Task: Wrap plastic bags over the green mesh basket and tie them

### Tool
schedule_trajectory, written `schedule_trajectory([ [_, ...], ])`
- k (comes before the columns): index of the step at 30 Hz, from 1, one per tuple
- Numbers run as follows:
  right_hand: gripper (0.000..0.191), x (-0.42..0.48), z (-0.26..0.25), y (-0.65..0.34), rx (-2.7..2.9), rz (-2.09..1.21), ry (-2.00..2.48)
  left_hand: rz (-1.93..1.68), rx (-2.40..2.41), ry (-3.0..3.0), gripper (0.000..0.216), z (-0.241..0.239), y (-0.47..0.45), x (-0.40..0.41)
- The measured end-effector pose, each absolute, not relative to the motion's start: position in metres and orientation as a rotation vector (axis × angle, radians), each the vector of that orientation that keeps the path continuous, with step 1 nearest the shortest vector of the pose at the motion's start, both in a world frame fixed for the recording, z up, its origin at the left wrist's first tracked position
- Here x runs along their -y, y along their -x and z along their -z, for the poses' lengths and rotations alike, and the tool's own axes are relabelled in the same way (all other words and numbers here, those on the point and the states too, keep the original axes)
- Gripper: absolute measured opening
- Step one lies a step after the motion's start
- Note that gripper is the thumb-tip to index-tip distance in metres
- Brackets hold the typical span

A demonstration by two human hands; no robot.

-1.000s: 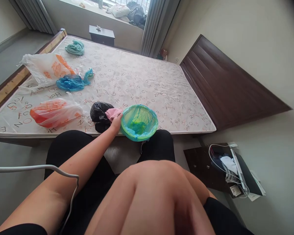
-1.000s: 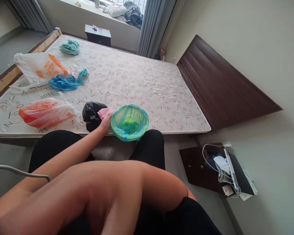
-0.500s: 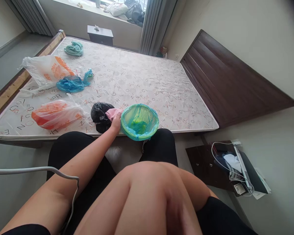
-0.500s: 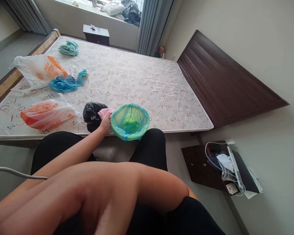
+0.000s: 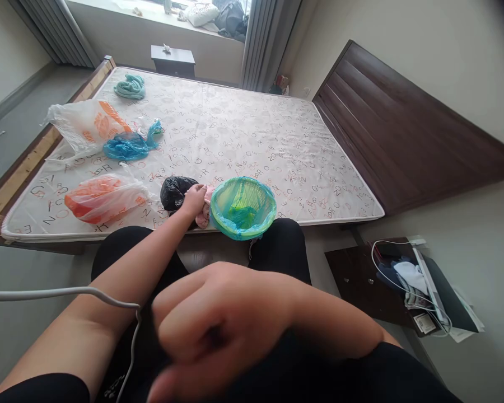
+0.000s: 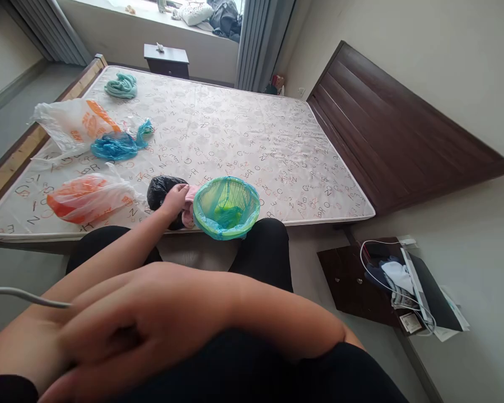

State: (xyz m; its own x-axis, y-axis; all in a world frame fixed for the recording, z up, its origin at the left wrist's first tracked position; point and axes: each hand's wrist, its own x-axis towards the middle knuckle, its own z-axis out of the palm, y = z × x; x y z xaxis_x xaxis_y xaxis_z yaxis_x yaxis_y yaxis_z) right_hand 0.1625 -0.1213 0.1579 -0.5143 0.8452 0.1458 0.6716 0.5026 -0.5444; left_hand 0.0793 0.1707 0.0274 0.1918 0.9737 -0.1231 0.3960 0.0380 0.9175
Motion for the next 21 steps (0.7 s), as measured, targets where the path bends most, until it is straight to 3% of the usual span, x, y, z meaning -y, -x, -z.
schedule_trajectory([
  [3, 0.035, 0.108, -0.147, -0.178, 2.406, -0.489, 1.27, -0.65, -1.402, -1.848, 0.038, -0.041, -0.036, -0.208],
  [8, 0.031, 0.113, -0.103, -0.233, 2.318, -0.332, 1.503, -0.391, -1.793, -1.344, 0.091, -0.041, 0.019, -0.247],
  [15, 0.036, 0.123, -0.058, -0.263, 1.912, -0.545, 1.714, -0.272, -1.818, -1.063, 0.102, -0.026, 0.024, -0.255],
  [18, 0.035, 0.118, -0.058, -0.257, 1.9, -0.609, 1.709, -0.192, -1.819, -1.127, 0.095, -0.018, 0.019, -0.253],
  [21, 0.036, 0.116, -0.058, -0.256, 1.883, -0.652, 1.718, -0.095, -1.788, -1.227, 0.048, -0.01, 0.016, -0.25],
])
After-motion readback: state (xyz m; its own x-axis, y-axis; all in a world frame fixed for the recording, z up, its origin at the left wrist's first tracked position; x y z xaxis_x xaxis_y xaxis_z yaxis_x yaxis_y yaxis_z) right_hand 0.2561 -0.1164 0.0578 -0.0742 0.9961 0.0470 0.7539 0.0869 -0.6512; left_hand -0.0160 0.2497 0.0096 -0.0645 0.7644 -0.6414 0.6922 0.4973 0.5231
